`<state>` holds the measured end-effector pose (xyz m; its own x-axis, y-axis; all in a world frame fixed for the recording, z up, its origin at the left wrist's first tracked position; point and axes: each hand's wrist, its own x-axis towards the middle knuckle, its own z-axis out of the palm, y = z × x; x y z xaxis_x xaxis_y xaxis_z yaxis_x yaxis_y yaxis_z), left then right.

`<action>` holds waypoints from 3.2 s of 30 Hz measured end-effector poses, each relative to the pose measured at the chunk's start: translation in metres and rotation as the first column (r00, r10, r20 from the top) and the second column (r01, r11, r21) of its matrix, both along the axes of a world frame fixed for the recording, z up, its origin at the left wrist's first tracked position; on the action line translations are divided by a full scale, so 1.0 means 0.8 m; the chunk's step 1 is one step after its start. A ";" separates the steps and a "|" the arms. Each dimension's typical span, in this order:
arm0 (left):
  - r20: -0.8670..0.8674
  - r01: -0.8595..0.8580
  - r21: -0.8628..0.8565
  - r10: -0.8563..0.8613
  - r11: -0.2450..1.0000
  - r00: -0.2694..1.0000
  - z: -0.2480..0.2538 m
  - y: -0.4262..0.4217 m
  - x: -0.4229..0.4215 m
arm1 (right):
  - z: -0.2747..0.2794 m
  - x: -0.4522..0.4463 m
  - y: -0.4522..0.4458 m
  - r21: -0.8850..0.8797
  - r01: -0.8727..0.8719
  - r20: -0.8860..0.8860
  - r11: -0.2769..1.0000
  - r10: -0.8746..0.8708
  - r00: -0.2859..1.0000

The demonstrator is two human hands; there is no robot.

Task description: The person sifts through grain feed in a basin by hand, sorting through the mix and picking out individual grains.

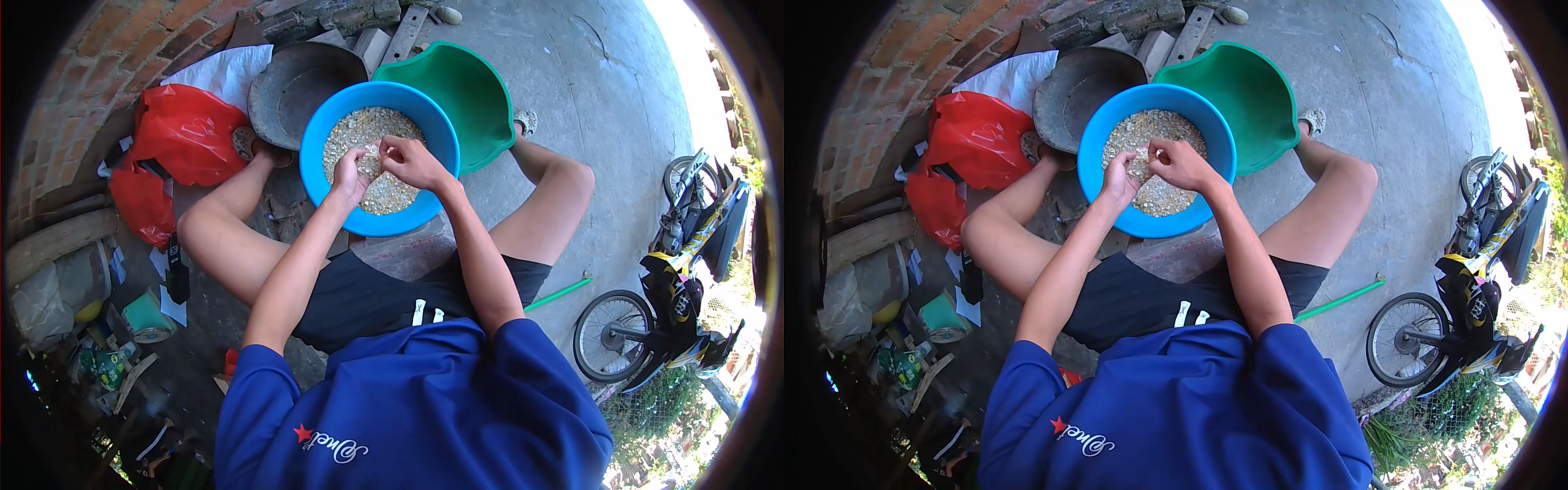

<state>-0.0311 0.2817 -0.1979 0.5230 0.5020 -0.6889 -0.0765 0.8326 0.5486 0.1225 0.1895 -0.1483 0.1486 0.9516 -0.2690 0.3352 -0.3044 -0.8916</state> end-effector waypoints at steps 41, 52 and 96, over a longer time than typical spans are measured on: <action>0.088 0.018 0.054 -0.023 0.998 0.996 0.000 0.009 -0.009 | -0.008 0.013 -0.001 -0.057 0.293 -0.670 0.955 -0.254 0.698; 0.114 0.088 0.128 -0.102 0.988 0.988 0.003 0.002 -0.001 | -0.030 0.022 -0.003 -0.161 0.287 -0.625 0.944 -0.323 0.711; 0.280 0.096 -0.067 -0.073 0.993 0.957 0.021 0.001 -0.002 | 0.000 -0.007 0.004 0.130 0.073 0.144 0.989 -0.092 0.985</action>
